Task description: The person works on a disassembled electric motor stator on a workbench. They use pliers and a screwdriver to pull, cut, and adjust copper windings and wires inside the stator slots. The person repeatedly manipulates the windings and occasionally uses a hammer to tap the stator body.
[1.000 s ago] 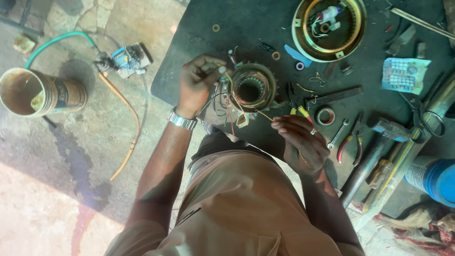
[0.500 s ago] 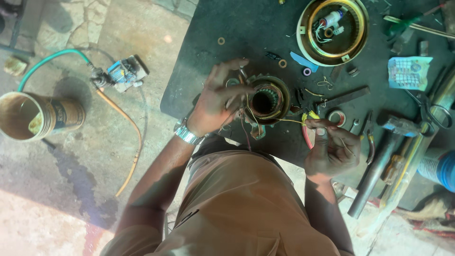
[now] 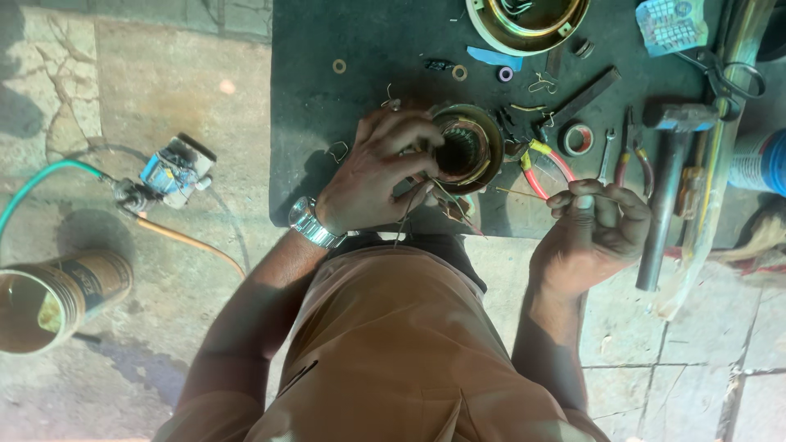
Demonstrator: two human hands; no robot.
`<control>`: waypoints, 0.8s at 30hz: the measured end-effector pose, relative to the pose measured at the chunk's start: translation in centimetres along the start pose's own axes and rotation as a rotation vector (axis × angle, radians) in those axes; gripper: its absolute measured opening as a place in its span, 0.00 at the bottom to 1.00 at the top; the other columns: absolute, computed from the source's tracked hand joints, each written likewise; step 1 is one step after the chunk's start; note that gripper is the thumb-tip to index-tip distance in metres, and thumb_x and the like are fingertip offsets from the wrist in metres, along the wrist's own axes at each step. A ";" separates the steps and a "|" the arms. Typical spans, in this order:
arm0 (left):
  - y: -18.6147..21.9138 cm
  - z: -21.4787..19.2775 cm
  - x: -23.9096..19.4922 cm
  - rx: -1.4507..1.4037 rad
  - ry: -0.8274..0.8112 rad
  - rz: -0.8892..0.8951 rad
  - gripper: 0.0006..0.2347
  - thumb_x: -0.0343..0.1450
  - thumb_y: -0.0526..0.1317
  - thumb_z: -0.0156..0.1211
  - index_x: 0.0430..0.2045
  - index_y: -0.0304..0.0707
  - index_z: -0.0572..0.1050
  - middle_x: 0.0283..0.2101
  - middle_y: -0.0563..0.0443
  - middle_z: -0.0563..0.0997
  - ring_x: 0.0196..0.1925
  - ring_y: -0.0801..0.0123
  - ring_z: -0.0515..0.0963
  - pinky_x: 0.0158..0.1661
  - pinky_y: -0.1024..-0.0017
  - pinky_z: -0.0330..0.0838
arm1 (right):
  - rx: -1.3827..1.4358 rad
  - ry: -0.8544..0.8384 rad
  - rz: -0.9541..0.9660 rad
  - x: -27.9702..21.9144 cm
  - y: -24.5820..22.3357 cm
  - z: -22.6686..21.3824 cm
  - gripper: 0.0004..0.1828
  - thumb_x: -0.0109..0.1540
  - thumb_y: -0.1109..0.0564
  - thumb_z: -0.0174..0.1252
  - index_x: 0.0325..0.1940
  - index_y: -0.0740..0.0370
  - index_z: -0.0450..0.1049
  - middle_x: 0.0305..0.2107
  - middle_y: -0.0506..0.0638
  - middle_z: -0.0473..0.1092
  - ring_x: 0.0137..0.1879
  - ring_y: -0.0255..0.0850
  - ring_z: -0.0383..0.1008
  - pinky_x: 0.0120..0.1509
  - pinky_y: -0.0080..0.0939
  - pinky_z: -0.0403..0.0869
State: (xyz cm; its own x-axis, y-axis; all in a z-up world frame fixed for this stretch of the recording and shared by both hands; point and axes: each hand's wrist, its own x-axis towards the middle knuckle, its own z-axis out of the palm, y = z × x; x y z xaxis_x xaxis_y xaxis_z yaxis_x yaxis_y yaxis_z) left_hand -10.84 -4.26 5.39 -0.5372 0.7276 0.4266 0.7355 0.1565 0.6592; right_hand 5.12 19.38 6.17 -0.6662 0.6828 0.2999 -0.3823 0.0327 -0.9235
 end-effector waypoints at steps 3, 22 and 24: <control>-0.5 0.1 -0.2 0.013 -0.040 -0.021 0.08 0.69 0.38 0.72 0.36 0.45 0.78 0.57 0.59 0.77 0.71 0.59 0.66 0.69 0.51 0.56 | -0.012 0.049 0.015 -0.4 -0.3 -0.4 0.15 0.73 0.75 0.56 0.61 0.66 0.64 0.41 0.62 0.76 0.34 0.41 0.75 0.39 0.34 0.72; -1.1 -1.4 2.0 -0.031 -0.021 0.047 0.08 0.71 0.42 0.69 0.42 0.45 0.81 0.48 0.60 0.82 0.61 0.66 0.74 0.62 0.56 0.54 | -0.027 0.072 -0.005 0.3 -1.8 0.9 0.12 0.76 0.74 0.53 0.62 0.69 0.64 0.43 0.64 0.76 0.38 0.48 0.78 0.47 0.47 0.80; -0.2 -0.9 3.1 -0.050 -0.029 0.091 0.09 0.71 0.42 0.70 0.41 0.45 0.80 0.47 0.57 0.82 0.56 0.67 0.75 0.59 0.58 0.56 | -0.077 0.037 -0.031 0.3 -2.0 1.5 0.10 0.76 0.73 0.53 0.61 0.69 0.65 0.43 0.65 0.76 0.39 0.49 0.80 0.46 0.45 0.80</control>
State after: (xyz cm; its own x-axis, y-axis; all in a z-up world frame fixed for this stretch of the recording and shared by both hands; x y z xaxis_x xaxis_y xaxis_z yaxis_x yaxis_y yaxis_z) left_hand -12.98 -2.68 7.14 -0.4565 0.7566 0.4681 0.7587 0.0563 0.6490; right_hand 4.77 18.45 8.48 -0.6303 0.7068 0.3213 -0.3514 0.1093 -0.9298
